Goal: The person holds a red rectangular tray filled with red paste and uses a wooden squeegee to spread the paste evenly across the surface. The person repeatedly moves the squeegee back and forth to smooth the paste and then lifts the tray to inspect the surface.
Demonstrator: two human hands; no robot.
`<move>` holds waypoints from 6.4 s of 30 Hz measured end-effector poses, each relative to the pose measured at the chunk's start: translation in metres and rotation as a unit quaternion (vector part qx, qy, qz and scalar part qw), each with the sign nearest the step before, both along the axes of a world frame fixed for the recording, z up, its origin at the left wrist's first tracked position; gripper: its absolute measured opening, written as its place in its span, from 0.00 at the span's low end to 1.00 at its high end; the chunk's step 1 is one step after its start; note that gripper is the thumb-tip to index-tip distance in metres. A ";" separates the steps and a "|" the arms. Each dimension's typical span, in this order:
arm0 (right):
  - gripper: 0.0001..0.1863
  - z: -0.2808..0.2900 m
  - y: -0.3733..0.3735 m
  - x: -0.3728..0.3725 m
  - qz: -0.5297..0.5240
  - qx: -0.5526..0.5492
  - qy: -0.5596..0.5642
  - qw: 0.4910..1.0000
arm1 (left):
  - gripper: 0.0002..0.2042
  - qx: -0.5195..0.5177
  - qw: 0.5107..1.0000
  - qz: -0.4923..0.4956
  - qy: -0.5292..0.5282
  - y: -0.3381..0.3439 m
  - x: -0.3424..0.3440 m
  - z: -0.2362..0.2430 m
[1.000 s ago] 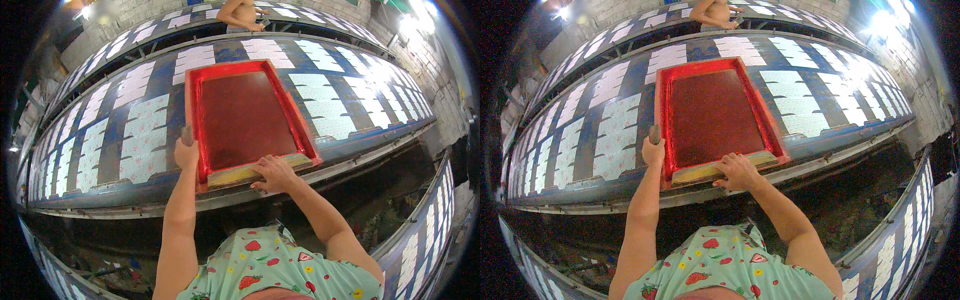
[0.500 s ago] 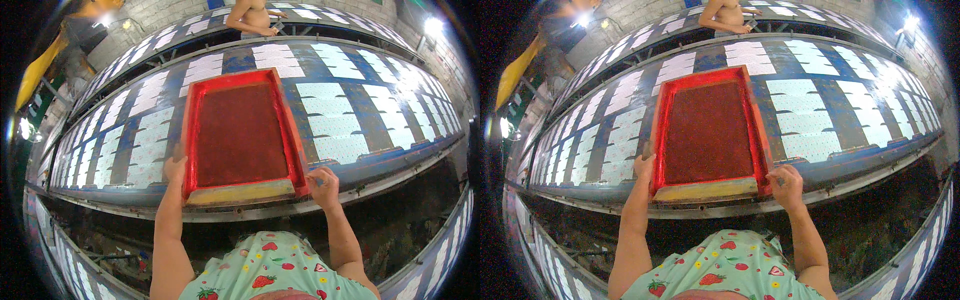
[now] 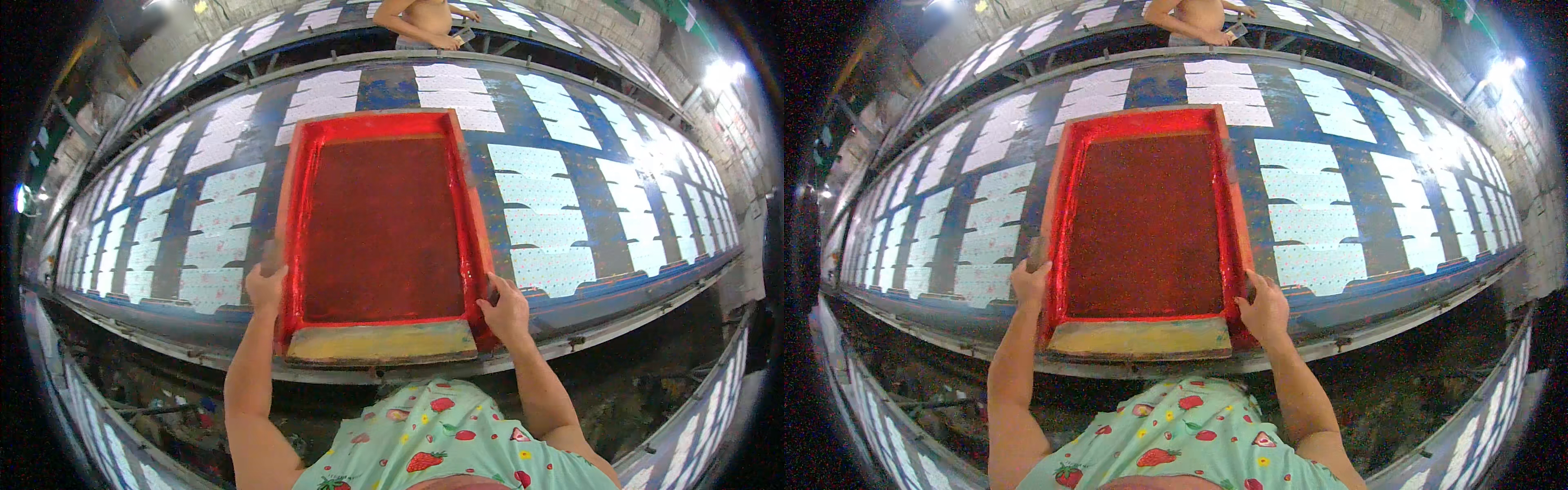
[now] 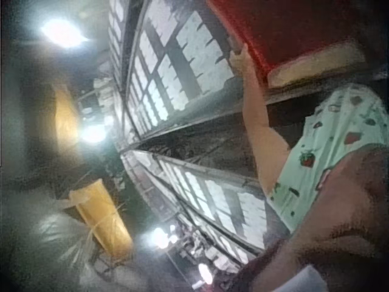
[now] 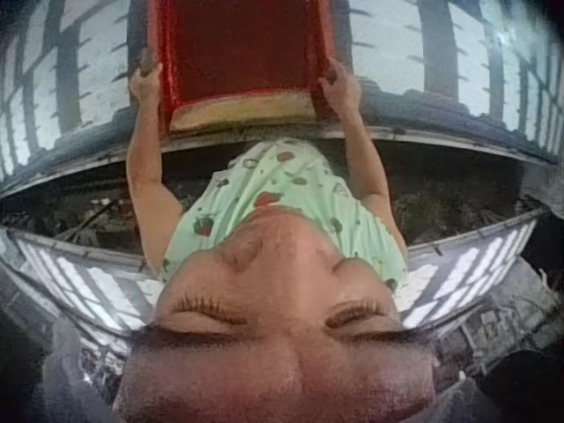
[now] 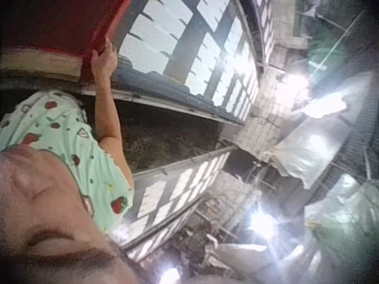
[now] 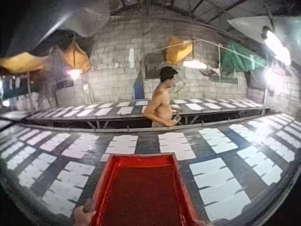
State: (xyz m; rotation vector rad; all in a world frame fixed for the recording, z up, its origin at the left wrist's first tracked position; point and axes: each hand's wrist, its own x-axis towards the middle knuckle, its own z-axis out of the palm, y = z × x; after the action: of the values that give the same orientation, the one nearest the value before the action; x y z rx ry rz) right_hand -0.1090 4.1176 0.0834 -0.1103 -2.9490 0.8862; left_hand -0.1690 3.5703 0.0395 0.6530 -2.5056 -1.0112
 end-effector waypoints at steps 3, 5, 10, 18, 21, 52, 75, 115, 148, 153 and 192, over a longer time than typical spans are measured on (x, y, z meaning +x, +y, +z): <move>0.33 0.001 -0.007 -0.007 -0.025 0.000 -0.002 1.000 | 0.21 0.012 1.000 0.000 -0.010 -0.005 -0.003 -0.004; 0.33 -0.001 -0.009 -0.009 -0.035 -0.009 -0.012 0.999 | 0.20 0.005 1.000 0.004 -0.005 -0.006 -0.005 -0.010; 0.28 0.005 -0.009 -0.012 -0.048 -0.019 0.041 0.998 | 0.17 0.096 0.995 -0.001 -0.022 -0.012 -0.007 -0.014; 0.26 0.046 0.025 -0.026 -0.002 -0.015 0.106 0.994 | 0.18 0.177 0.984 -0.011 -0.017 0.011 -0.016 0.029; 0.24 0.049 0.060 -0.033 -0.023 -0.028 0.081 0.996 | 0.19 0.210 0.978 -0.010 0.010 0.043 -0.021 0.033; 0.30 -0.001 0.467 -0.023 -0.122 -0.083 0.070 0.987 | 0.14 0.267 0.961 -0.023 0.068 0.479 -0.025 0.003; 0.24 0.069 0.273 0.034 0.315 0.173 0.049 0.932 | 0.32 0.066 0.994 -0.043 0.080 0.485 -0.024 -0.008; 0.22 -0.009 0.260 -0.406 0.247 0.258 0.200 0.912 | 0.25 0.091 0.993 -0.015 0.073 0.483 -0.019 -0.008; 0.23 0.049 0.277 -0.169 0.354 0.192 0.013 0.915 | 0.21 0.113 0.982 -0.022 0.151 0.475 -0.032 -0.027; 0.26 0.053 0.274 -0.054 0.328 0.217 -0.035 0.919 | 0.23 0.109 0.978 -0.026 0.178 0.477 -0.031 -0.031; 0.34 -0.008 0.481 -0.017 -0.050 -0.032 0.022 0.998 | 0.30 -0.010 0.997 0.034 -0.069 0.486 -0.035 0.003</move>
State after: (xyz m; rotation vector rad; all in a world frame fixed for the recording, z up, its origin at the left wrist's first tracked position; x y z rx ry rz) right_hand -0.1261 4.5983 0.0750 -0.2349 -2.8461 0.9575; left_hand -0.2041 4.0567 0.0422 0.8228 -2.5880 -0.9459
